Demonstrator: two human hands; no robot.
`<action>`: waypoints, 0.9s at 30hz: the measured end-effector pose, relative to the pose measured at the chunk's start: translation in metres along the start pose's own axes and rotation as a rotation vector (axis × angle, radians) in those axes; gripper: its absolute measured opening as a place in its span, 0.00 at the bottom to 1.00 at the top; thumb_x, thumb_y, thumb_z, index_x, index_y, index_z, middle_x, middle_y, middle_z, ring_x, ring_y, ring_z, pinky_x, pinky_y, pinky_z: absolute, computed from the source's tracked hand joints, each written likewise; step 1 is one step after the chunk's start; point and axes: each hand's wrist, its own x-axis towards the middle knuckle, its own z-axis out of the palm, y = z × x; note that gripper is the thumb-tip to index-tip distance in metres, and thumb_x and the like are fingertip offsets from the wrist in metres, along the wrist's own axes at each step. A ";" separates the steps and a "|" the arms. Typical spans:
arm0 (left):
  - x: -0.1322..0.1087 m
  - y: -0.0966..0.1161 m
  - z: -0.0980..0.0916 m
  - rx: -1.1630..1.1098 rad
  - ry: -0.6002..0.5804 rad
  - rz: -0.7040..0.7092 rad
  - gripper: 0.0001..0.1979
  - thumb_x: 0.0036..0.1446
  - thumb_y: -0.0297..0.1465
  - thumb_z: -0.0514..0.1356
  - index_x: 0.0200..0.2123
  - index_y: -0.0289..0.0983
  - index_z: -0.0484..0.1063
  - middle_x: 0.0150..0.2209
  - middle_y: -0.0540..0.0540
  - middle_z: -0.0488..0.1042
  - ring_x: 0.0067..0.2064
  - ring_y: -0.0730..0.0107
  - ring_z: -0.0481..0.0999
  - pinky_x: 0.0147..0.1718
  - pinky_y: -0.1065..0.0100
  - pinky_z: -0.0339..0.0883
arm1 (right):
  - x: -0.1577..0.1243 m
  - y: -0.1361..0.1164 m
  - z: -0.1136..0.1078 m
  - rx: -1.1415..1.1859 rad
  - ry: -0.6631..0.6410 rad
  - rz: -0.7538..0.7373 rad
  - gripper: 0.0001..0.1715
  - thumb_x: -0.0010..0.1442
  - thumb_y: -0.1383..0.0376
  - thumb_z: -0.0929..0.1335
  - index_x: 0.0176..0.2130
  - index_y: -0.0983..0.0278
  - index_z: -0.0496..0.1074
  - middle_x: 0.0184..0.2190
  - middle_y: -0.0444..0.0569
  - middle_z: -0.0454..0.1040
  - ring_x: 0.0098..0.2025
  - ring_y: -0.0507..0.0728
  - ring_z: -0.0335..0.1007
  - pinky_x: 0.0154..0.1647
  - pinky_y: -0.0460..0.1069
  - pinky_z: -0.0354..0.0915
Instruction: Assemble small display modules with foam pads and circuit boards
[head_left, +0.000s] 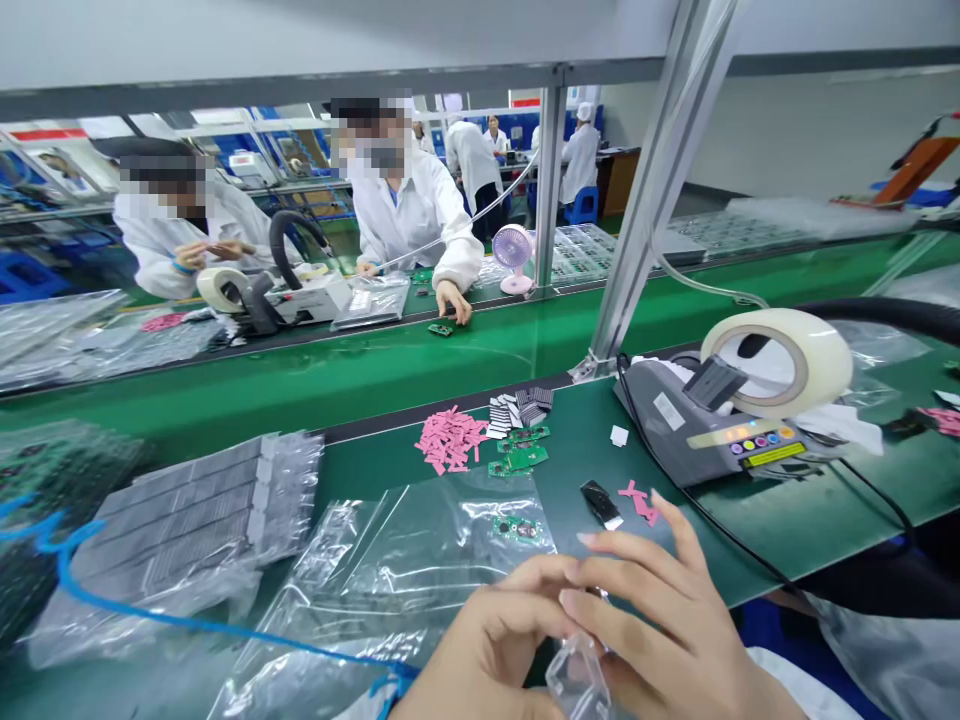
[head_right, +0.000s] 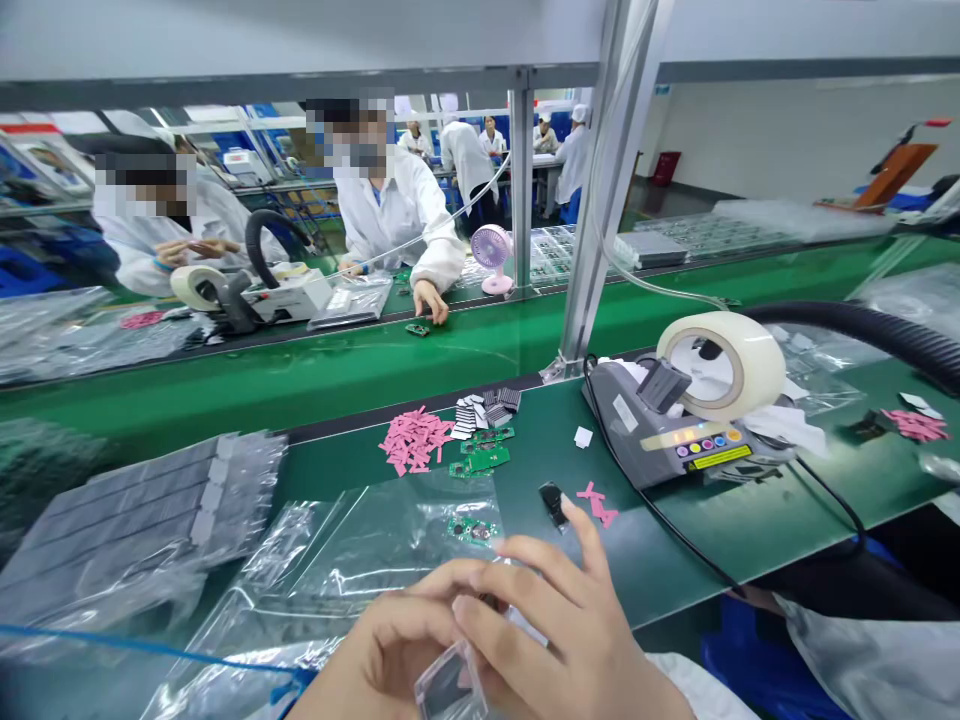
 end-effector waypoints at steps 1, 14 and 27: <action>-0.001 0.000 0.000 0.002 0.029 -0.004 0.15 0.39 0.39 0.70 0.33 0.42 0.81 0.50 0.40 0.70 0.53 0.51 0.68 0.56 0.52 0.55 | -0.001 0.002 0.003 -0.001 0.002 -0.007 0.08 0.56 0.69 0.67 0.38 0.60 0.72 0.33 0.40 0.79 0.40 0.54 0.75 0.66 0.56 0.37; 0.007 -0.012 0.003 -0.692 -0.284 0.010 0.14 0.45 0.39 0.68 0.35 0.38 0.80 0.48 0.41 0.77 0.48 0.59 0.75 0.47 0.63 0.62 | -0.014 -0.002 0.038 1.483 0.120 0.737 0.23 0.39 0.51 0.76 0.36 0.50 0.72 0.35 0.43 0.80 0.50 0.58 0.72 0.43 0.51 0.72; -0.003 -0.011 0.000 -0.360 -0.065 0.071 0.14 0.38 0.45 0.69 0.26 0.42 0.82 0.39 0.43 0.69 0.42 0.62 0.70 0.47 0.63 0.61 | 0.005 -0.004 0.006 0.572 0.165 0.387 0.09 0.61 0.55 0.65 0.36 0.57 0.67 0.29 0.45 0.74 0.34 0.55 0.73 0.42 0.54 0.69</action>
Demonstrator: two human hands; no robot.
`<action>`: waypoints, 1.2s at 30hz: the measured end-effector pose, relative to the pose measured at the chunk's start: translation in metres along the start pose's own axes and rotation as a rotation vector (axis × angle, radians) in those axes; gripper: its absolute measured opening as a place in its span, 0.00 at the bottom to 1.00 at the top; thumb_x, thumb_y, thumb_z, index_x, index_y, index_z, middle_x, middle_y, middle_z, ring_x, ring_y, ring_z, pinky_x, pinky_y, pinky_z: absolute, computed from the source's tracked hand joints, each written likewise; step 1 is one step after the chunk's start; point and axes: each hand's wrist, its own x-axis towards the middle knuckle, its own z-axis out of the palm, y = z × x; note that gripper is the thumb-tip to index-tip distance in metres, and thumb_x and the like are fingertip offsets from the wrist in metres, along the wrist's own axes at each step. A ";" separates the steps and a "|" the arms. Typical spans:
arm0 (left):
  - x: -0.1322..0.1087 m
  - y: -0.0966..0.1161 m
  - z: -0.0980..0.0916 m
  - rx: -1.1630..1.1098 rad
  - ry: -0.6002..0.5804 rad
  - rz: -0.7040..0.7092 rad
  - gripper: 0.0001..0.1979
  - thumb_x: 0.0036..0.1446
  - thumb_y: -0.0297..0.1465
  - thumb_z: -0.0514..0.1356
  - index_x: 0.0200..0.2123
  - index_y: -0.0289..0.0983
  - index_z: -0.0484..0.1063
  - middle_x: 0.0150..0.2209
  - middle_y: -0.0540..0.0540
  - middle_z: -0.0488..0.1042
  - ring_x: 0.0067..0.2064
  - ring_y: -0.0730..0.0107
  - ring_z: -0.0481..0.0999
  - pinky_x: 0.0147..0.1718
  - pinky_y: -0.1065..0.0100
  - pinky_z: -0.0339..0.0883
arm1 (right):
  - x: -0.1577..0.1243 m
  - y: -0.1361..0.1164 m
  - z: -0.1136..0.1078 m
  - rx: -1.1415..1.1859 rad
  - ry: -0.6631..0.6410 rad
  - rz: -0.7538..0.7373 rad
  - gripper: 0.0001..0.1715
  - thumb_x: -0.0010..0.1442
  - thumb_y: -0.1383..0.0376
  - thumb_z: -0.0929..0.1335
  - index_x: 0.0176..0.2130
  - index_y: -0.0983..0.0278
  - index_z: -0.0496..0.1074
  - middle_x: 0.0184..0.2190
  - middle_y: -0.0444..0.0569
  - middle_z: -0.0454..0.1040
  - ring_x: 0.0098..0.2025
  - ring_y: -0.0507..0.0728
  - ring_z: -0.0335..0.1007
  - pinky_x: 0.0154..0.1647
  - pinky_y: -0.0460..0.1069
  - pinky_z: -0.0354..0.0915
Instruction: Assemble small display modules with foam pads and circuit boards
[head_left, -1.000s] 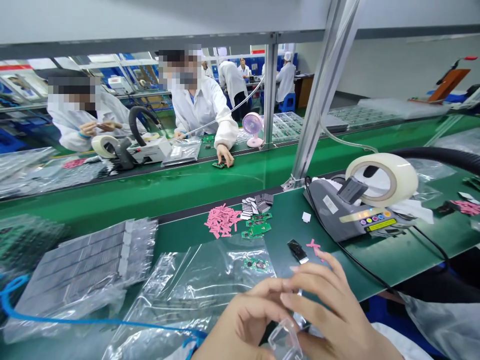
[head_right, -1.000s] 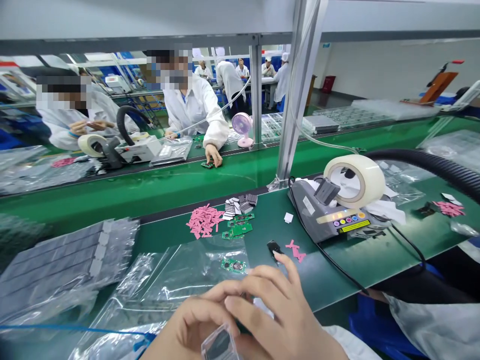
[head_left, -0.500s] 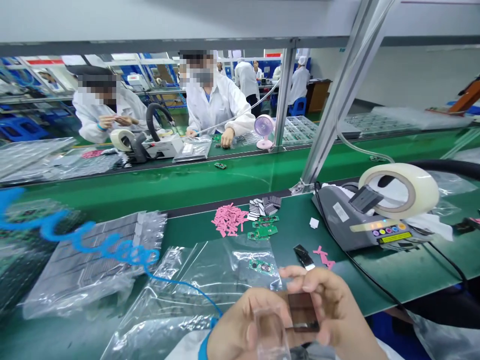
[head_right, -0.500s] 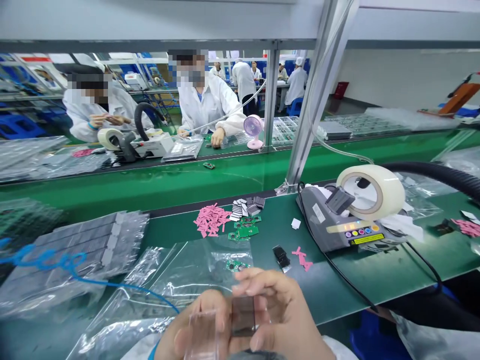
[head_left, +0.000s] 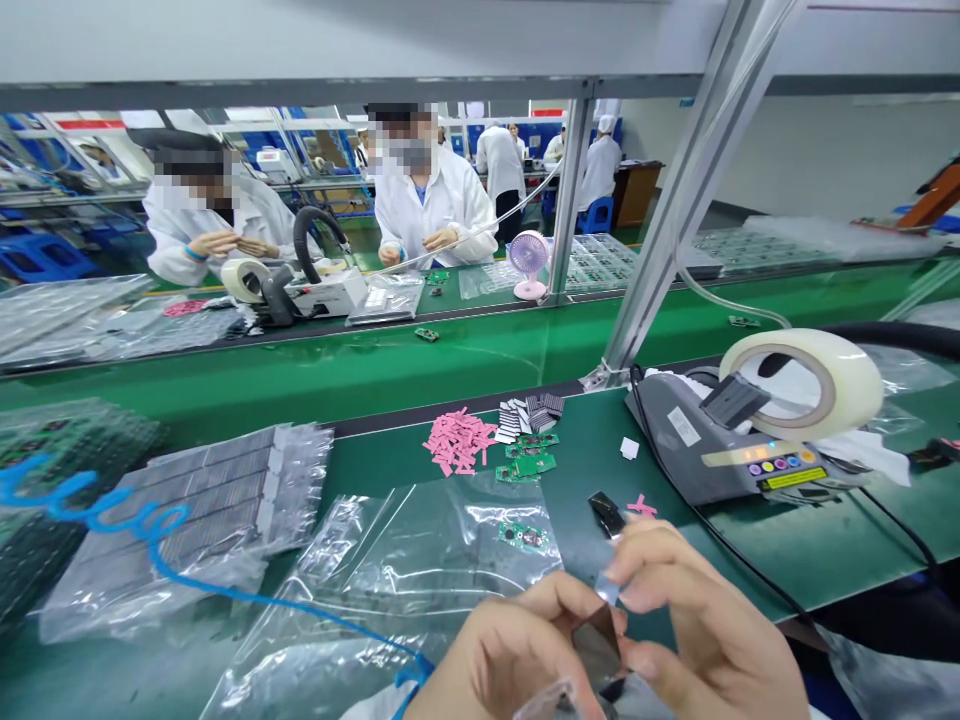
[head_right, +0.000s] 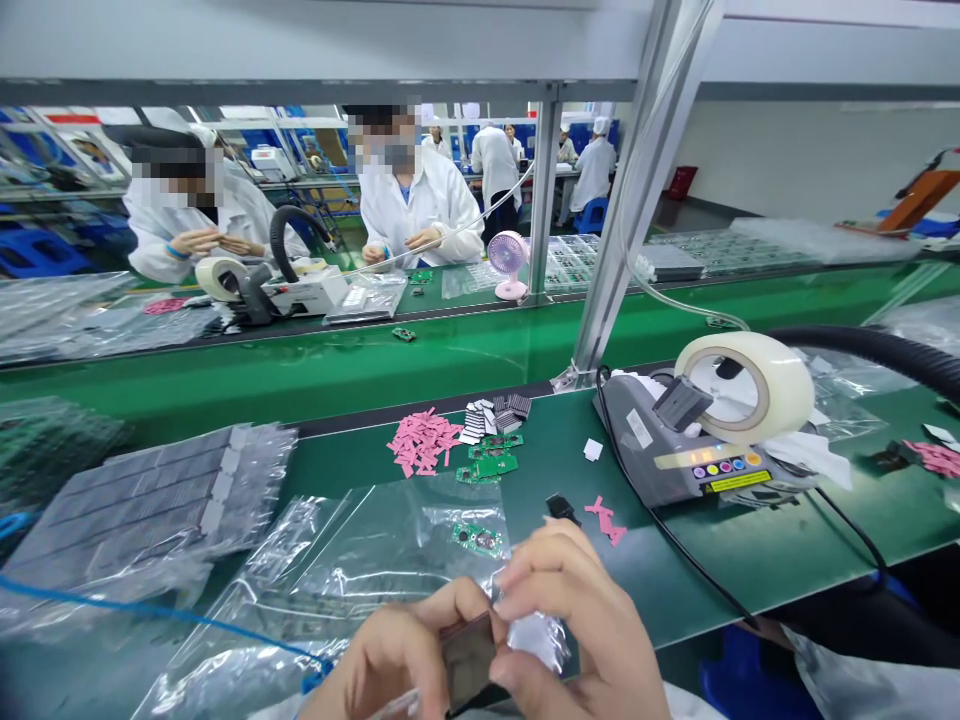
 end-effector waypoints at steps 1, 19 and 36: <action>0.000 0.002 0.000 0.061 -0.004 -0.003 0.15 0.37 0.46 0.69 0.27 0.43 0.83 0.38 0.43 0.68 0.42 0.62 0.69 0.47 0.62 0.61 | 0.003 -0.004 -0.002 -0.121 0.002 -0.045 0.08 0.61 0.57 0.65 0.33 0.58 0.67 0.25 0.43 0.72 0.30 0.54 0.71 0.43 0.54 0.68; -0.004 -0.006 -0.007 0.347 0.034 -0.025 0.06 0.51 0.38 0.63 0.28 0.49 0.82 0.41 0.44 0.68 0.44 0.60 0.69 0.47 0.63 0.62 | 0.004 -0.011 -0.010 -0.504 -0.107 -0.154 0.11 0.62 0.69 0.61 0.28 0.58 0.64 0.22 0.40 0.69 0.29 0.54 0.66 0.53 0.56 0.51; 0.002 -0.001 -0.004 0.273 -0.011 -0.019 0.15 0.38 0.43 0.70 0.31 0.46 0.82 0.41 0.43 0.65 0.48 0.54 0.68 0.53 0.55 0.57 | -0.008 -0.002 0.000 -0.573 -0.044 -0.177 0.11 0.58 0.74 0.60 0.28 0.59 0.60 0.21 0.40 0.69 0.26 0.53 0.62 0.50 0.55 0.50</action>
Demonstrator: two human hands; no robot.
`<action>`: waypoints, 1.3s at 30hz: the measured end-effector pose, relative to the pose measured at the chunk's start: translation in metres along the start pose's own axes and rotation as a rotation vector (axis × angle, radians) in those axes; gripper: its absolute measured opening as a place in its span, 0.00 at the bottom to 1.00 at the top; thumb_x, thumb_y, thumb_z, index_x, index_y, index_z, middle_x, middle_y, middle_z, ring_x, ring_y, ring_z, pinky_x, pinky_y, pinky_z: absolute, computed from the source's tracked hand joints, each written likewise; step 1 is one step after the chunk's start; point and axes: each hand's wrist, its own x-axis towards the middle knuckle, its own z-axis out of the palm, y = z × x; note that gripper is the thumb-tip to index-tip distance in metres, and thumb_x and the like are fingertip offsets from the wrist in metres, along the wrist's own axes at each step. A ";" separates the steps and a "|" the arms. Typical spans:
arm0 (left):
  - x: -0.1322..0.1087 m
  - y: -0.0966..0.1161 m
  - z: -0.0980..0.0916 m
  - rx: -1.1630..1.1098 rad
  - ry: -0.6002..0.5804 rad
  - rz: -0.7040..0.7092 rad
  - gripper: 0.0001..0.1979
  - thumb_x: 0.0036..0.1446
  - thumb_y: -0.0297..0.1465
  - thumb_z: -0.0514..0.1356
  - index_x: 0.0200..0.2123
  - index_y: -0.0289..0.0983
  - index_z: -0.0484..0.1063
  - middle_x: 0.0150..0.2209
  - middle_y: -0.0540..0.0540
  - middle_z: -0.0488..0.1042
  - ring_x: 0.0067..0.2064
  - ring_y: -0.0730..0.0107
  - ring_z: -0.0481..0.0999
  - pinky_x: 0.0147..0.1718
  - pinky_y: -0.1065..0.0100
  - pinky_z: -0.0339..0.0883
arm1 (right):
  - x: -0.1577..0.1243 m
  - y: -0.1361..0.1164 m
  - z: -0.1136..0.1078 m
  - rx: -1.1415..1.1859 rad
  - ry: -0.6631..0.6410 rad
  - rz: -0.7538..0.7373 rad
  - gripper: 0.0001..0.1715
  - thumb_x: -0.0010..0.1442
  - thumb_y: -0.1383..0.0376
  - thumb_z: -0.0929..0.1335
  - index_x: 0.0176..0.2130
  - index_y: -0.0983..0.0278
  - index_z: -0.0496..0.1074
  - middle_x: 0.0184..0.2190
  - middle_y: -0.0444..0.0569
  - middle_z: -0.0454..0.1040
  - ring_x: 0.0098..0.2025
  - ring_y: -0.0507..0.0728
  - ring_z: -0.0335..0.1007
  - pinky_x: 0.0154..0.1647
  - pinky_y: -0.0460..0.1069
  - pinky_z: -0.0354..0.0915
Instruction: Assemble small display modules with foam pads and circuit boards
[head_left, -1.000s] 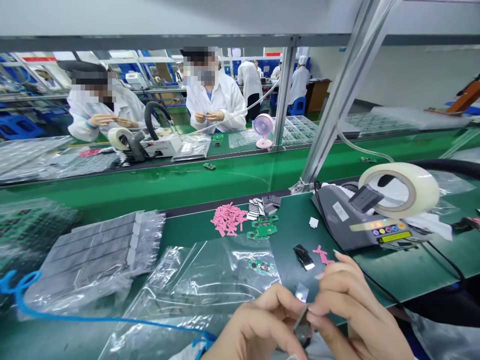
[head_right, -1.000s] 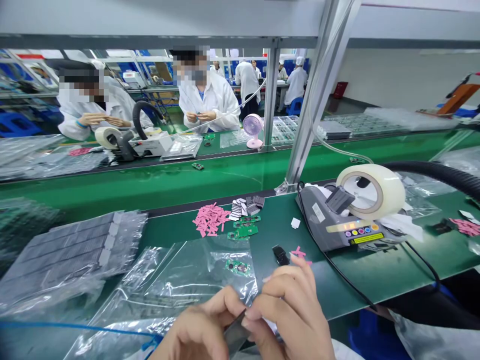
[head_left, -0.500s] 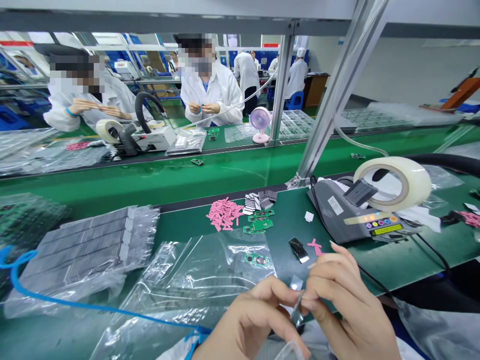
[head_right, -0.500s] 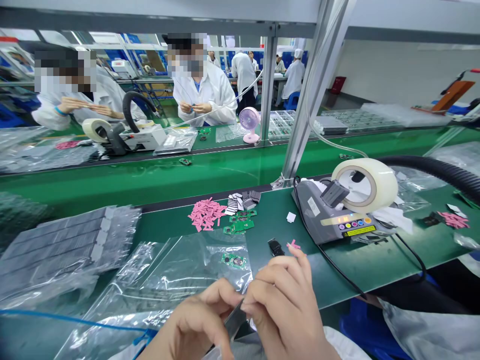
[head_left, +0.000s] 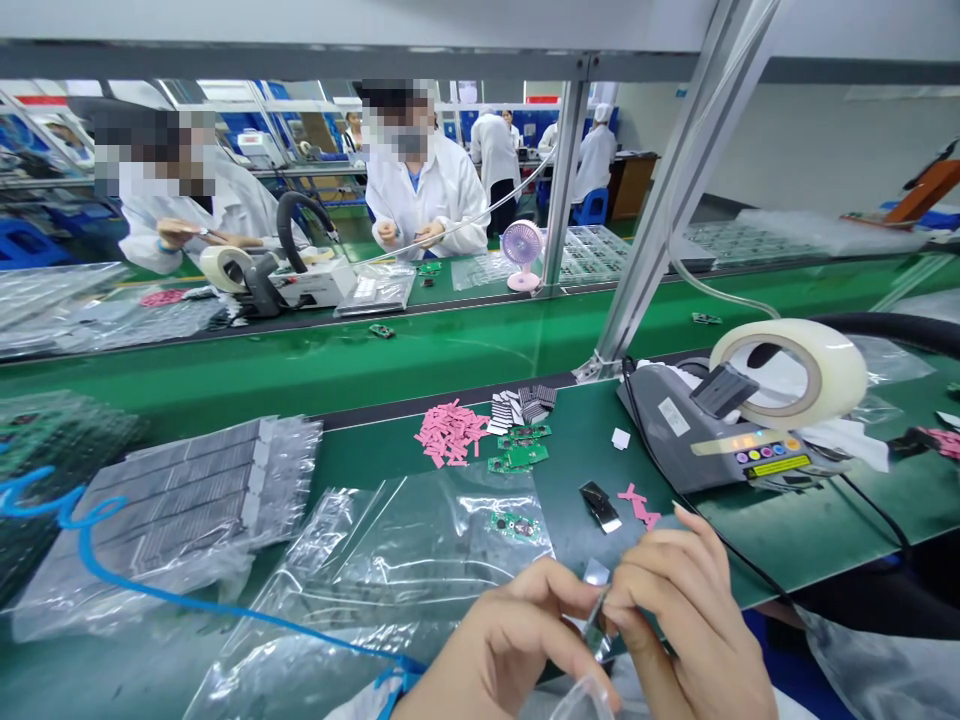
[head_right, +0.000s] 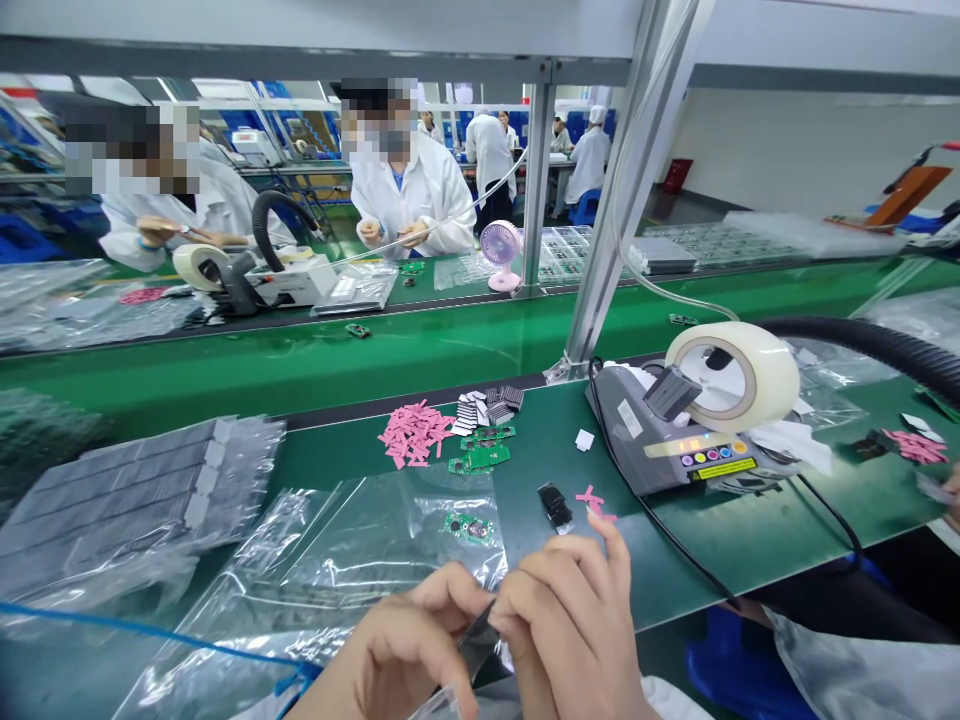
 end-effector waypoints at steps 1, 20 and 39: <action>0.000 -0.002 0.000 -0.001 -0.005 -0.004 0.14 0.37 0.42 0.70 0.31 0.45 0.82 0.41 0.43 0.65 0.48 0.54 0.68 0.53 0.55 0.57 | -0.001 0.001 0.001 0.001 -0.006 0.003 0.11 0.59 0.73 0.60 0.28 0.59 0.60 0.21 0.40 0.68 0.27 0.54 0.62 0.51 0.55 0.50; -0.006 0.011 -0.005 0.232 0.090 0.013 0.14 0.41 0.40 0.69 0.35 0.45 0.80 0.50 0.43 0.70 0.51 0.53 0.70 0.52 0.56 0.61 | -0.080 0.051 0.049 0.176 -0.300 0.431 0.11 0.64 0.61 0.60 0.33 0.61 0.67 0.29 0.46 0.70 0.32 0.56 0.66 0.36 0.52 0.63; -0.011 -0.014 -0.003 1.265 0.044 0.325 0.19 0.49 0.23 0.60 0.46 0.42 0.74 0.59 0.41 0.67 0.59 0.46 0.65 0.58 0.56 0.61 | -0.010 0.022 -0.012 0.127 -0.257 0.021 0.13 0.57 0.60 0.69 0.43 0.59 0.66 0.36 0.42 0.74 0.38 0.55 0.70 0.53 0.55 0.51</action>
